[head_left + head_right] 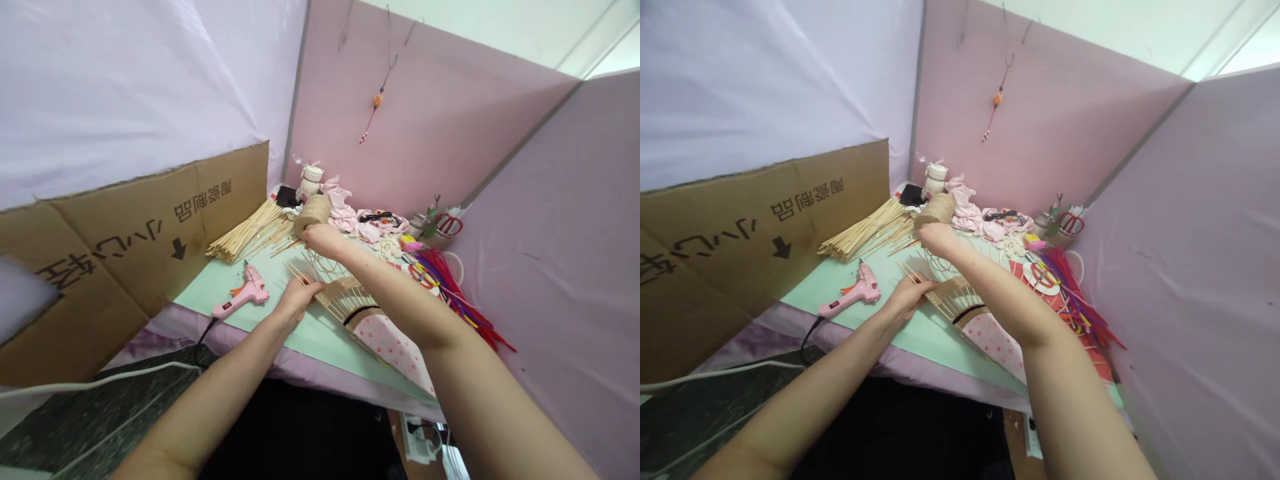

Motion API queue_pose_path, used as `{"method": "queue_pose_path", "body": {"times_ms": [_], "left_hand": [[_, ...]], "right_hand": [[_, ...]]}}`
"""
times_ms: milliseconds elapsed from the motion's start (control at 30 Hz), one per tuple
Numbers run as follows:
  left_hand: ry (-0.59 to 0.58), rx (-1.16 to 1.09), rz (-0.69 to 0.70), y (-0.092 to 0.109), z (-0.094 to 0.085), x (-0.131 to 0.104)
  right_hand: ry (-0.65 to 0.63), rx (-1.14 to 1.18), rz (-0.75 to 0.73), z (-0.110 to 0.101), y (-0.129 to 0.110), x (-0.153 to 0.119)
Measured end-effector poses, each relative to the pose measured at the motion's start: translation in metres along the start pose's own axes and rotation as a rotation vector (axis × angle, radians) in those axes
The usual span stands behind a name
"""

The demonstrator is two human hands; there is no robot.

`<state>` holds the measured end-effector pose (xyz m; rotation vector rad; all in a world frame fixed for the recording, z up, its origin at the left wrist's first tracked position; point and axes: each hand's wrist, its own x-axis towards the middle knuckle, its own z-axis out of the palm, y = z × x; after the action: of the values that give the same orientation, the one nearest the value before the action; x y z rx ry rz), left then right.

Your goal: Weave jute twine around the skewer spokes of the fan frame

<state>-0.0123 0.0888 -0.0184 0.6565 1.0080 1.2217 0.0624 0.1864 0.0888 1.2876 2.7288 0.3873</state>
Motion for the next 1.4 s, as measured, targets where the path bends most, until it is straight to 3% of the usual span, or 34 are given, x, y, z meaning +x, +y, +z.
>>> {"method": "queue_pose_path", "body": {"times_ms": [100, 233, 367, 500, 733, 900, 1133, 1267, 1400], "left_hand": [[-0.015, -0.021, -0.002, 0.000, 0.000, -0.001], [-0.024, -0.051, -0.018, 0.003, -0.001, -0.003], [-0.043, -0.090, -0.045, 0.008, -0.001, -0.006], [-0.069, -0.130, -0.065, 0.013, 0.002, -0.009], [-0.090, -0.172, -0.073, 0.014, 0.005, -0.011], [-0.091, -0.165, -0.079, 0.011, 0.008, -0.007], [-0.060, -0.148, -0.084, 0.009, 0.011, -0.007], [-0.047, -0.132, -0.069, 0.006, 0.008, -0.006], [-0.030, -0.102, -0.059, 0.004, 0.006, -0.004]], "right_hand": [[0.039, -0.008, 0.100, -0.003, 0.013, -0.026], [0.130, 0.084, 0.280, 0.002, 0.038, -0.084], [0.110, 0.276, 0.422, 0.022, 0.054, -0.143], [0.121, 0.408, 0.497, 0.044, 0.054, -0.168], [0.413, 0.475, 0.470, 0.051, 0.051, -0.156], [0.495, 0.468, 0.400, 0.041, 0.051, -0.138], [0.428, 0.406, 0.347, 0.029, 0.047, -0.110], [0.287, 0.347, 0.338, 0.026, 0.049, -0.081], [0.151, 0.277, 0.237, 0.023, 0.047, -0.040]]}}
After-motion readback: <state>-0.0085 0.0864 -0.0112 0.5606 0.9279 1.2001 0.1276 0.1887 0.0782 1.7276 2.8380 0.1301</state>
